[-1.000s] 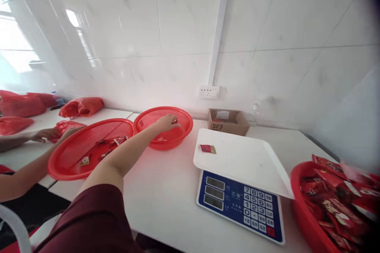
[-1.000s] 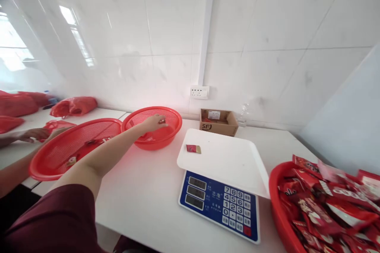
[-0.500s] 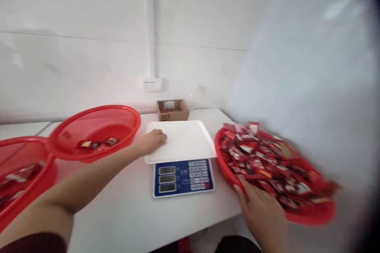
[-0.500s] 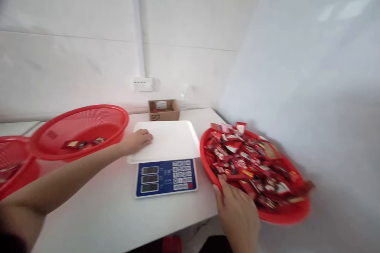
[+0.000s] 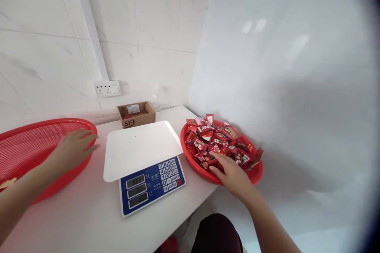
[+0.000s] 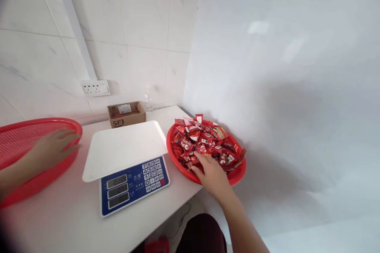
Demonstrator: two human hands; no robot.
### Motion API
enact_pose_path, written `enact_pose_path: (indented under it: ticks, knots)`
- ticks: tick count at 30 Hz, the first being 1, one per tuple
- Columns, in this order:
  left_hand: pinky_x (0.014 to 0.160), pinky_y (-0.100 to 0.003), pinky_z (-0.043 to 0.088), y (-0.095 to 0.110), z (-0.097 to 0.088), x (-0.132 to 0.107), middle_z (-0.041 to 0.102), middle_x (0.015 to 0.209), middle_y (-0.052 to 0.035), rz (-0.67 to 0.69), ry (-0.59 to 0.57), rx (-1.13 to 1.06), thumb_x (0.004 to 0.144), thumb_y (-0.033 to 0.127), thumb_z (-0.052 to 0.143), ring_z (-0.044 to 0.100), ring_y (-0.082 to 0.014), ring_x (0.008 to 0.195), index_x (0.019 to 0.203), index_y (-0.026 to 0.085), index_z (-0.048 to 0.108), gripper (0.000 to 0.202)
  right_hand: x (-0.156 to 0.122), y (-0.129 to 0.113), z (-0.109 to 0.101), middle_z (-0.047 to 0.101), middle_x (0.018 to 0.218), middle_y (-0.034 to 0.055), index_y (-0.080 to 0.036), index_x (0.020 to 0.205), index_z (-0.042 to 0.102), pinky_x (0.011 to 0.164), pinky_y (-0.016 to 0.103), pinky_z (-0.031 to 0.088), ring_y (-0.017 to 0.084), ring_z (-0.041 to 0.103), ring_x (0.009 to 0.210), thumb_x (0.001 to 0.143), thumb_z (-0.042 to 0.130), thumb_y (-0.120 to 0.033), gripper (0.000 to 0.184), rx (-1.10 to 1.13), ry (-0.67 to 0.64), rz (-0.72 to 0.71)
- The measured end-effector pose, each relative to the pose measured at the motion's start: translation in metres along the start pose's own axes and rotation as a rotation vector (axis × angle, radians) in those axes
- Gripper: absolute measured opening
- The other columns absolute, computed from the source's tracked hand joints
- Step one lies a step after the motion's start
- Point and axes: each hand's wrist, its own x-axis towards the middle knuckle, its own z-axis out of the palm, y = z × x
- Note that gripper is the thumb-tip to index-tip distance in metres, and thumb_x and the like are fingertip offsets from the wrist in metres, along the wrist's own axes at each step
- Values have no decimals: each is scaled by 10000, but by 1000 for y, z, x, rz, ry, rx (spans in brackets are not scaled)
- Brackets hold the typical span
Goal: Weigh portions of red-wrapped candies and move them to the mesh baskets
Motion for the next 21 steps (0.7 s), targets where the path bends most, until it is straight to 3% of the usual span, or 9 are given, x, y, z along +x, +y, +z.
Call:
enact_pose_path:
  ticks: [2, 4, 8, 11, 15, 18, 21]
  knots:
    - [1027, -567, 342, 34, 21, 7, 623, 1190, -105, 79, -118, 72, 846, 554, 442, 461, -358, 1224, 1004, 223, 663, 428, 13, 5, -9, 477, 1402, 105, -187, 1362, 477, 1049, 409, 347, 273, 413, 1291, 809, 573, -332, 580, -73, -104, 59]
    - [1044, -524, 351, 84, 42, 15, 581, 1278, -106, 216, -256, 13, 868, 508, 457, 426, -334, 1274, 1087, 212, 649, 415, 23, 7, -11, 491, 1388, 111, -207, 1337, 510, 1012, 428, 370, 313, 424, 1273, 745, 636, -260, 607, -103, -167, 77]
    - [1073, -434, 340, 194, 72, 38, 533, 1335, -117, 508, -397, -177, 899, 344, 512, 397, -291, 1308, 1171, 191, 606, 326, 36, 4, -3, 656, 1125, 152, -171, 1110, 664, 898, 414, 417, 310, 582, 1062, 734, 541, -83, 406, -98, -137, 77]
    - [1058, -330, 356, 257, 96, 60, 566, 1264, -120, 648, -485, -251, 893, 282, 550, 490, -233, 1209, 1209, 169, 570, 336, 51, 3, -2, 687, 1032, 104, -181, 984, 679, 880, 337, 416, 238, 613, 993, 780, 494, -86, 291, -26, -80, 60]
    - [1052, -359, 358, 302, 137, 89, 527, 1300, -174, 578, -520, -183, 811, 206, 647, 470, -274, 1229, 1287, 102, 491, 512, 79, 8, -7, 659, 1113, 63, -184, 1092, 610, 914, 290, 412, 179, 590, 1036, 881, 456, -205, 262, 97, 40, 61]
    - [1015, -456, 387, 317, 160, 102, 529, 1278, -220, 478, -555, -98, 778, 264, 700, 495, -329, 1193, 1263, 49, 494, 569, 97, 11, -1, 656, 1075, 69, -155, 1092, 593, 887, 335, 453, 175, 609, 976, 921, 443, -256, 248, 147, 61, 80]
    - [974, -502, 413, 322, 169, 106, 573, 1219, -148, 425, -581, -35, 812, 296, 684, 537, -294, 1135, 1158, 103, 572, 412, 102, 13, 11, 635, 1075, 63, -149, 1081, 592, 864, 396, 485, 177, 607, 954, 909, 524, -334, 262, 157, 19, 62]
